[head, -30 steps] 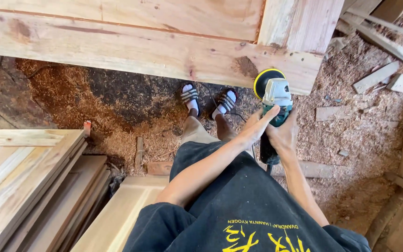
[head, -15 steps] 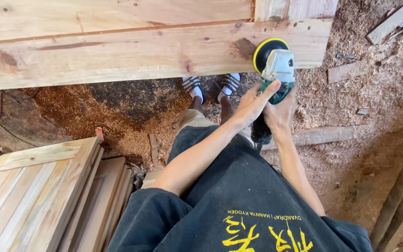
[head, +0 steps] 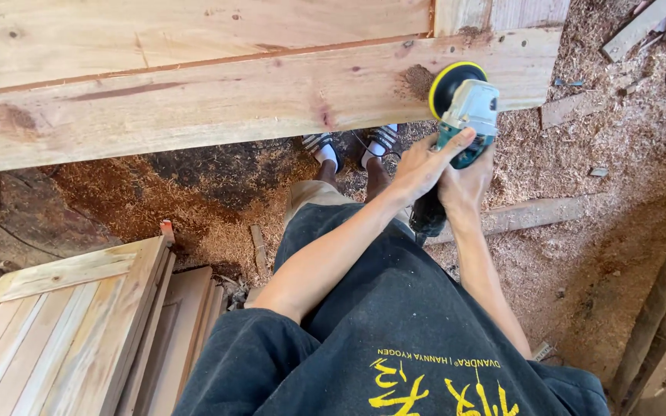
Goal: Sanding the surface of a wooden door using a power sander.
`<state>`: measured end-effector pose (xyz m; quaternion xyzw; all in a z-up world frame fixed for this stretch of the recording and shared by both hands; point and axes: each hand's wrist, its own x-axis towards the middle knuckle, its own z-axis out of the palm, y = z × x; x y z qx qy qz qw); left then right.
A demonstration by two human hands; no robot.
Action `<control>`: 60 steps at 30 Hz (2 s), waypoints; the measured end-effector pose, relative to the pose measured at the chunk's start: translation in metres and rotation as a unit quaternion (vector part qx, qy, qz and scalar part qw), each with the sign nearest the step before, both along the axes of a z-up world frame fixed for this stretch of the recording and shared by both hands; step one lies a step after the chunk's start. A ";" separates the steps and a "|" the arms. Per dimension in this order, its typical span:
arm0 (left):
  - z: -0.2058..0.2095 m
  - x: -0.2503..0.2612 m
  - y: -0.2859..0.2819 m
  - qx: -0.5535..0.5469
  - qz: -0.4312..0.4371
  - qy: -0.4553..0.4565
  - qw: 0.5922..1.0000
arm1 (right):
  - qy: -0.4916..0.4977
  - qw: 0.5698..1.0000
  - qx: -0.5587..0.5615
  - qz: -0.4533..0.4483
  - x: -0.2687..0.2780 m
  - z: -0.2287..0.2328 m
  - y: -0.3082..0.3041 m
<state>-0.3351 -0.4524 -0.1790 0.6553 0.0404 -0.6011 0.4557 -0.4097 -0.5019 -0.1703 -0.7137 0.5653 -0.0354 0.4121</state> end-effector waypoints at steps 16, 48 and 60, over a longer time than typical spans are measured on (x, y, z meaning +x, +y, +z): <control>0.006 0.013 -0.001 0.019 -0.060 -0.026 0.998 | -0.033 0.999 -0.011 -0.035 0.007 0.013 0.010; 0.024 0.043 0.007 0.005 -0.029 0.036 0.999 | 0.013 0.999 -0.023 -0.018 0.037 0.013 0.020; 0.030 0.053 0.009 0.020 -0.035 -0.020 0.999 | -0.022 1.000 -0.015 -0.016 0.035 0.012 0.009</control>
